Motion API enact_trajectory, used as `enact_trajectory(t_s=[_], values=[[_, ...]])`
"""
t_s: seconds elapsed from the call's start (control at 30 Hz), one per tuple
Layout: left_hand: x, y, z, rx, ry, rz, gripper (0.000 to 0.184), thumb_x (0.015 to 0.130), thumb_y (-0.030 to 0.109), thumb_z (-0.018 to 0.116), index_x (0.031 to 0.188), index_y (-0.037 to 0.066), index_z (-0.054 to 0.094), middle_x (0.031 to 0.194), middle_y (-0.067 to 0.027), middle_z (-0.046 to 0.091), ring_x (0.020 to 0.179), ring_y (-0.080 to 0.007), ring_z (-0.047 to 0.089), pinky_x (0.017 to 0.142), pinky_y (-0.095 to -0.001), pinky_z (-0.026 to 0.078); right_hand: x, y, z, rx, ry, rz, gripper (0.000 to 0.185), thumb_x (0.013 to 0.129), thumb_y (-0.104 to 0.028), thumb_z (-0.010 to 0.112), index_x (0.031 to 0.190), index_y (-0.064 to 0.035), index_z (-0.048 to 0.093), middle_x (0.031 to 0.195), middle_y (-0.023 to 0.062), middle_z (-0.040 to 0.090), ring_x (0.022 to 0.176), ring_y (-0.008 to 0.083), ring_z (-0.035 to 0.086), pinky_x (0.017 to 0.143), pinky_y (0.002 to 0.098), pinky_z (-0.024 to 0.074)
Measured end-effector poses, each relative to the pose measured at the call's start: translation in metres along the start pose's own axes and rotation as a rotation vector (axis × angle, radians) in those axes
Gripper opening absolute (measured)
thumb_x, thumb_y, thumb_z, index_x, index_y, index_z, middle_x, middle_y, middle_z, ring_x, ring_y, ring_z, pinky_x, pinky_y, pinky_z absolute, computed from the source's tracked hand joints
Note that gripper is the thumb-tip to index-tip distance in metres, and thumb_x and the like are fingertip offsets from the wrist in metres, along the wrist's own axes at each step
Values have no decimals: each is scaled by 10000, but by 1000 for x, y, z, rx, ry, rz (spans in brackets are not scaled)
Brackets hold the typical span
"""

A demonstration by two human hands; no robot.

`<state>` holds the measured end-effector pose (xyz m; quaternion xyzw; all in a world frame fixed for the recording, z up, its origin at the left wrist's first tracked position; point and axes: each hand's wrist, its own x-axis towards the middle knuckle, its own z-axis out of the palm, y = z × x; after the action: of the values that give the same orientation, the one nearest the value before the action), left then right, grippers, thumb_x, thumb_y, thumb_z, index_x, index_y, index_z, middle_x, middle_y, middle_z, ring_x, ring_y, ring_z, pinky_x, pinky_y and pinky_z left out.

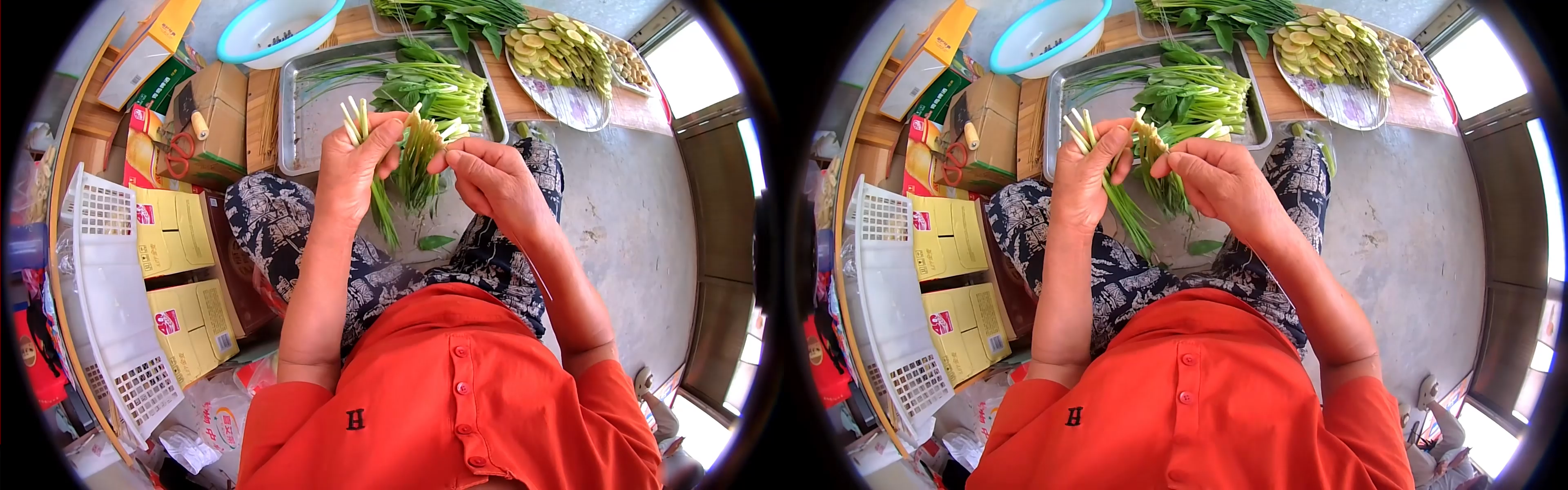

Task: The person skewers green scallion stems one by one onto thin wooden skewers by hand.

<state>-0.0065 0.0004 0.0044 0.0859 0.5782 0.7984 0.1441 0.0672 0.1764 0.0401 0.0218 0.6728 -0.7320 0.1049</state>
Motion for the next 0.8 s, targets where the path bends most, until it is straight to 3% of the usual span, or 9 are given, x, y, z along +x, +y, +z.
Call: enact_trajectory(t_s=[0.07,0.13,0.27,0.3,0.53,0.8], values=[[2,-3,0,30,42,34,291,892,254,655,1019,-7,671,745,-5,607,612,-89,518,557,-222,399,0,1,-2,33,8,17,256,987,-193,466,951,-10,642,508,-91,348,430,13,262,410,194,194],[8,-10,-12,209,84,227,320,911,284,627,1008,-18,671,713,15,577,620,-92,515,606,-226,425,-2,4,-6,51,17,28,255,987,-193,467,951,-9,639,507,-90,350,430,14,264,409,194,198],[5,-1,-22,81,24,79,395,947,333,565,1170,8,589,720,41,502,562,-47,422,474,-179,323,-4,7,-16,82,47,36,252,988,-193,467,952,-6,632,503,-85,349,427,16,266,408,194,203],[4,0,-21,89,-25,92,405,958,360,536,1201,37,528,796,19,520,553,-34,394,438,-169,267,-5,7,-18,92,45,44,251,988,-190,465,953,-4,629,501,-81,351,427,16,269,409,193,205],[7,-2,-17,-50,-62,136,293,994,326,470,1122,63,472,879,-29,536,563,-53,422,448,-176,295,-6,7,-16,60,26,32,253,986,-184,471,944,-10,650,515,-84,379,441,10,301,421,189,222],[6,5,-10,-55,-21,35,270,996,282,472,1026,34,573,840,-6,539,567,-50,432,457,-183,311,-8,5,-10,36,-12,35,259,990,-200,468,969,-2,634,504,-89,345,429,12,264,413,187,207]])
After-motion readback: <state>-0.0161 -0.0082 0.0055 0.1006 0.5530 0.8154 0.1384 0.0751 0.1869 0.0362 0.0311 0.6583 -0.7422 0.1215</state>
